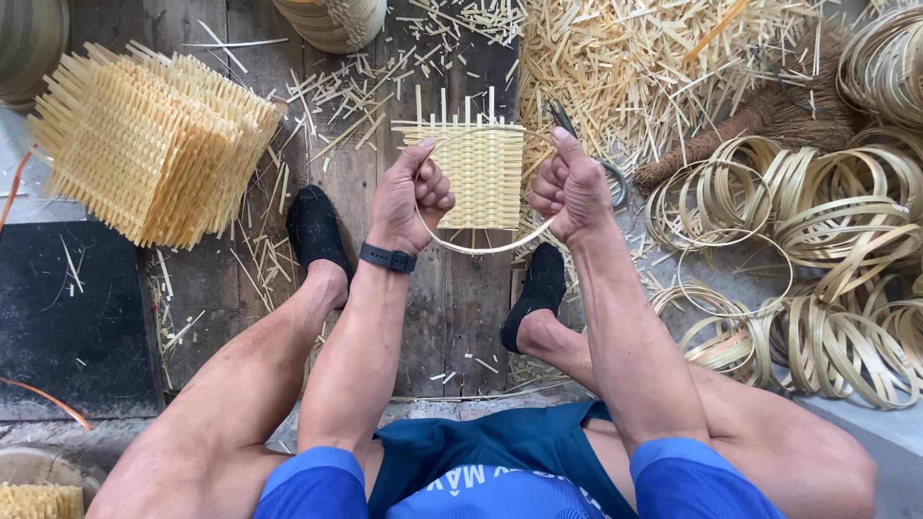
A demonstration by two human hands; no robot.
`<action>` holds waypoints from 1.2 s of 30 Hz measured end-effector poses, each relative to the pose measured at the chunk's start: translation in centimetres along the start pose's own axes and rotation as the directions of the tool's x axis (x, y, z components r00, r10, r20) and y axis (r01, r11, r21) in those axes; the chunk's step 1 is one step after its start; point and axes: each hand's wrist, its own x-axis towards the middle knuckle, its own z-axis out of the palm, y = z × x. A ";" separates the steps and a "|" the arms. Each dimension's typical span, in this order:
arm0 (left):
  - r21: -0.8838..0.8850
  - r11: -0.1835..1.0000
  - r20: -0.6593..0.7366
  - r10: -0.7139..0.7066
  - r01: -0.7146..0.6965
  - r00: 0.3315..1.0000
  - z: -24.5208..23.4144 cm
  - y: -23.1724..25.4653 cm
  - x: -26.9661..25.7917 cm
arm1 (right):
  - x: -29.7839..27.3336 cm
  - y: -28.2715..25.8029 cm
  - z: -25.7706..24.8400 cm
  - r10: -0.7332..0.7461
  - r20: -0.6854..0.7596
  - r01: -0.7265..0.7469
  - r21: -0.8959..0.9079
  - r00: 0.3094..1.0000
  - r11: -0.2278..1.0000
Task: The person sits on the floor and weaves bamboo strips into a flat mat, then attaches a circular bamboo ring to form a basket. They use shears to trim excess material and a wooden block to press the weave. The process is repeated for multiple units.
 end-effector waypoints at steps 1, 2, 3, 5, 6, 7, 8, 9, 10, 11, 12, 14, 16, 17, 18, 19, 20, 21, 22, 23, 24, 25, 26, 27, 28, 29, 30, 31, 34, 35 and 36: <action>-0.006 1.000 0.006 -0.015 0.015 1.000 -0.1 -0.2 0.2 | 0.2 -0.1 0.0 -0.017 -0.030 0.016 -0.022 0.999 1.000; -0.012 0.999 0.010 -0.030 0.030 1.000 -0.2 -0.3 0.2 | 0.3 -0.1 -0.1 -0.016 -0.010 0.016 0.003 1.000 1.000; -0.016 1.000 0.004 -0.018 0.018 1.000 -0.3 -0.3 0.3 | 0.5 -0.2 -0.2 -0.016 0.009 0.015 0.028 1.000 0.999; -0.024 1.000 -0.004 0.006 -0.006 1.000 -0.4 -0.2 0.6 | 0.9 -0.2 -0.5 0.007 0.090 -0.014 0.072 0.996 0.997; -0.034 0.999 -0.005 0.040 -0.040 0.999 -0.5 -0.2 0.7 | 0.9 -0.1 -0.7 0.033 0.152 -0.047 0.088 0.988 0.995; -0.045 0.996 -0.007 0.075 -0.075 0.997 -0.6 -0.3 0.8 | 1.0 0.1 -0.9 0.059 0.213 -0.082 0.102 0.975 0.991; -0.055 0.992 -0.011 0.109 -0.110 0.994 -0.8 -0.3 0.8 | 1.1 0.4 -1.0 0.065 0.200 -0.092 0.129 0.978 0.987; -0.076 0.993 -0.020 0.093 -0.094 0.995 -0.9 -0.5 0.8 | 1.3 1.0 -0.9 0.070 0.187 -0.100 0.156 0.980 0.983; -0.096 0.992 -0.024 0.079 -0.081 0.997 -0.9 -0.7 0.8 | 1.6 1.4 -0.9 0.072 0.175 -0.105 0.184 0.982 0.977; -0.116 0.991 -0.029 0.064 -0.067 0.998 -1.0 -0.8 0.9 | 2.0 1.7 -1.0 0.045 0.125 -0.066 0.166 0.991 0.984; -0.131 0.990 -0.023 0.054 -0.057 0.998 -1.2 -1.0 1.0 | 2.4 2.2 -1.0 0.023 0.073 -0.033 0.148 0.997 0.988; -0.158 0.987 -0.015 0.034 -0.036 0.999 -1.7 -1.3 1.3 | 3.0 2.8 -1.3 0.010 0.014 -0.012 0.164 1.000 0.986; -0.158 0.986 -0.015 0.050 -0.052 0.999 -2.0 -1.8 1.4 | 3.3 2.6 -1.5 0.024 0.003 -0.024 0.234 1.000 0.972; -0.157 0.986 -0.012 0.059 -0.060 0.998 -2.1 -1.8 1.4 | 3.3 2.6 -1.4 0.004 0.030 -0.009 0.171 1.000 0.985; -0.161 0.984 -0.009 0.077 -0.078 0.997 -2.3 -1.9 1.5 | 3.1 2.6 -1.4 -0.011 0.056 0.006 0.103 0.998 0.995; -0.164 0.982 -0.006 0.095 -0.095 0.995 -2.5 -1.8 1.5 | 2.9 2.6 -1.4 -0.025 0.083 0.022 0.036 0.996 0.999; -0.166 0.980 0.001 0.116 -0.114 0.993 -2.6 -1.6 1.7 | 2.7 2.5 -1.5 -0.052 0.108 0.054 -0.017 0.993 0.998; -0.188 0.973 -0.008 0.134 -0.133 0.991 -2.6 -1.3 1.9 | 2.5 2.3 -1.7 -0.078 0.136 0.088 -0.068 0.988 0.994; -0.208 0.966 -0.023 0.151 -0.153 0.988 -2.9 -1.0 2.0 | 2.3 2.3 -1.8 -0.096 0.165 0.116 -0.117 0.982 0.986; -0.229 0.958 -0.038 0.168 -0.172 0.985 -3.2 -0.8 2.2 | 2.4 2.4 -1.8 -0.133 0.159 0.164 -0.206 0.978 0.965; -0.182 0.965 -0.091 0.176 -0.190 0.980 -3.3 -0.6 2.4 | 2.5 2.5 -1.9 -0.170 0.157 0.210 -0.294 0.973 0.932; -0.134 0.970 -0.143 0.185 -0.204 0.972 -3.5 -0.6 2.6 | 2.6 2.6 -2.0 -0.207 0.158 0.253 -0.379 0.965 0.890; -0.085 0.974 -0.196 0.193 -0.212 0.961 -3.7 -0.7 2.7 | 2.9 3.0 -2.1 -0.206 0.097 0.228 -0.452 0.974 0.862; -0.092 0.971 -0.204 0.199 -0.221 0.958 -4.0 -0.8 2.7 | 3.3 3.3 -2.0 -0.209 0.036 0.196 -0.522 0.977 0.830; -0.097 0.968 -0.208 0.207 -0.231 0.956 -4.3 -0.8 3.0 | 3.6 3.6 -1.9 -0.218 -0.025 0.163 -0.585 0.976 0.795; -0.101 0.966 -0.212 0.215 -0.240 0.954 -4.6 -0.8 3.3 | 3.8 4.0 -1.8 -0.231 -0.025 0.169 -0.604 0.973 0.779; -0.092 0.968 -0.226 0.209 -0.234 0.952 -4.9 -1.0 3.6 | 3.9 4.5 -1.7 -0.242 -0.024 0.175 -0.623 0.970 0.762; -0.083 0.970 -0.240 0.203 -0.228 0.949 -5.2 -1.4 4.1 | 4.1 4.9 -1.7 -0.253 -0.023 0.180 -0.642 0.967 0.745; -0.107 0.959 -0.275 0.227 -0.264 0.934 -6.7 -1.9 5.4 | 4.4 6.0 -2.1 -0.245 0.084 0.240 -0.646 0.966 0.724; -0.124 0.950 -0.284 0.243 -0.287 0.927 -7.1 -1.9 5.8 | 4.4 6.2 -2.3 -0.224 0.096 0.235 -0.611 0.970 0.756; -0.134 0.950 -0.292 0.236 -0.284 0.927 -7.4 -1.7 6.1 | 4.4 6.3 -2.5 -0.206 0.105 0.228 -0.575 0.973 0.786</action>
